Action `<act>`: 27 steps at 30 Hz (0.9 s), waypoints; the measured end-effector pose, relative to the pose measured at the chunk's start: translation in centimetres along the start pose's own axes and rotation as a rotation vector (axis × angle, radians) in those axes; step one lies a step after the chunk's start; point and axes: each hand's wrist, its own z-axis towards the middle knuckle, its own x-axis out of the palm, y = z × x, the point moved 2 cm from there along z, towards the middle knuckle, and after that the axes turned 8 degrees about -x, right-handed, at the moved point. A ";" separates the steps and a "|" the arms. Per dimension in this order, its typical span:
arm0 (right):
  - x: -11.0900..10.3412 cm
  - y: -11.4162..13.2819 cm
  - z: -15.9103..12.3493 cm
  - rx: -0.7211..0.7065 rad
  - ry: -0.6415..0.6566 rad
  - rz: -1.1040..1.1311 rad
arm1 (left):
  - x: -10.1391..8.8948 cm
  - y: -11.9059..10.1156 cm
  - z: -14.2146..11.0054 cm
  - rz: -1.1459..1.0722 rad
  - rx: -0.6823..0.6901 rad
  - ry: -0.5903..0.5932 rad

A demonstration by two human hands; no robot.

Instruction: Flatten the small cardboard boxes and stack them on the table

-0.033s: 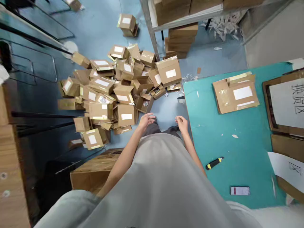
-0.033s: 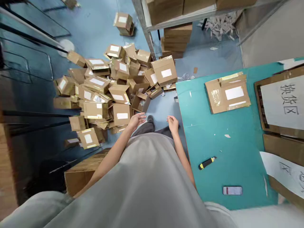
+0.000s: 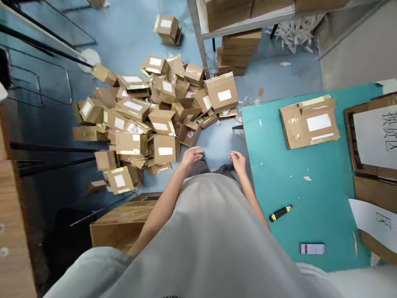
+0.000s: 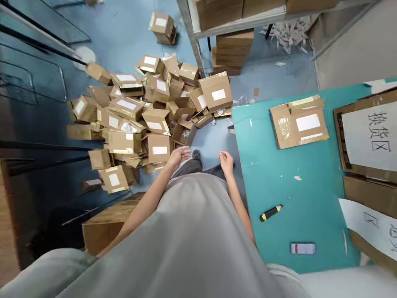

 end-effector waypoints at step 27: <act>18.3 -0.1 -6.8 0.369 0.230 -0.313 | -31.6 -5.9 15.4 -0.371 -0.105 -0.311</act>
